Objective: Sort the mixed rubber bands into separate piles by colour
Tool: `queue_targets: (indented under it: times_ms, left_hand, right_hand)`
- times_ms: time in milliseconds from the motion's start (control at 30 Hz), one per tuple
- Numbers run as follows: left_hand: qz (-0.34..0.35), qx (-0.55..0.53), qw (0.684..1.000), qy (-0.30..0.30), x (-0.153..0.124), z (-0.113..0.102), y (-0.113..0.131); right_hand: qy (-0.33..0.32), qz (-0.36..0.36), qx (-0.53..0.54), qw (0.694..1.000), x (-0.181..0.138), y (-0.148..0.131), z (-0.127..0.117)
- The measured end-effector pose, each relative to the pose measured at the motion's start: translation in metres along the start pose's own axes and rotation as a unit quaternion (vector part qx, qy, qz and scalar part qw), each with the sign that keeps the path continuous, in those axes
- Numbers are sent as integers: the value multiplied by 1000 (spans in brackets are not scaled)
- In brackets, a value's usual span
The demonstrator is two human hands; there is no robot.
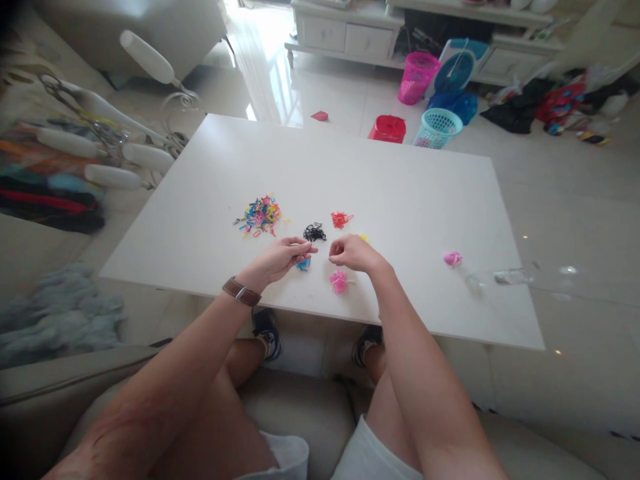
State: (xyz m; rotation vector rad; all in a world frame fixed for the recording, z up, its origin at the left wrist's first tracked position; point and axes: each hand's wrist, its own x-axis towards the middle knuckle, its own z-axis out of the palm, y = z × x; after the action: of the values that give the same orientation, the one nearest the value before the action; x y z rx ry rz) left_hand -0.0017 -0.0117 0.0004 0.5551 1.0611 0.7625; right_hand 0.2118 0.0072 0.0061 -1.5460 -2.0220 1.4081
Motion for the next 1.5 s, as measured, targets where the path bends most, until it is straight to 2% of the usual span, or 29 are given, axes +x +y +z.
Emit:
queue_targets:
  times_ms: [100, 233, 367, 533, 667, 800, 900, 1000, 1133, 1200, 1267, 1367, 1500]
  left_hand:
    - [-26, -24, 999, -15, 3, 9, -13]
    - [-52, -67, 996, -9, 10, 18, -28]
    - [-67, -65, 996, -3, 19, 19, -37]
    - [-18, 63, 998, 18, 25, 17, -51]
    - [41, 209, 977, 32, 22, 22, -68]
    - [49, 275, 960, 17, 18, 30, -76]
    - [23, 213, 977, 23, 17, 34, -69]
    - [-42, 46, 998, 27, 13, 36, -54]
    - [-67, -132, 989, -22, 6, 38, -38]
    - [-64, -185, 980, -41, 5, 38, -35]
    - [-61, -220, 972, -52, 4, 37, -34]
    - [-56, -234, 968, -67, 4, 35, -32]
    - [-35, -218, 973, -69, 1, 34, -24]
  right_hand:
    - [-62, 53, -67, 994, -12, 6, 8]
    - [-69, 76, -130, 986, -20, 10, 19]
    - [-84, 77, -159, 981, -24, 9, 14]
    - [-25, 83, -191, 978, -30, 8, -4]
    - [3, 84, -201, 976, -33, 9, -11]
    - [17, 70, -203, 977, -34, 12, -12]
    - [38, 58, -200, 977, -34, 14, -14]
    - [89, 26, -189, 978, -33, 15, -16]
    - [169, -52, -121, 977, -33, 4, -14]
    - [163, -111, -73, 978, -32, -3, -8]
    - [119, -161, -37, 979, -29, -8, 1]
    - [65, -196, -33, 978, -22, -9, 14]
    - [93, -205, -41, 973, -15, -5, 20]
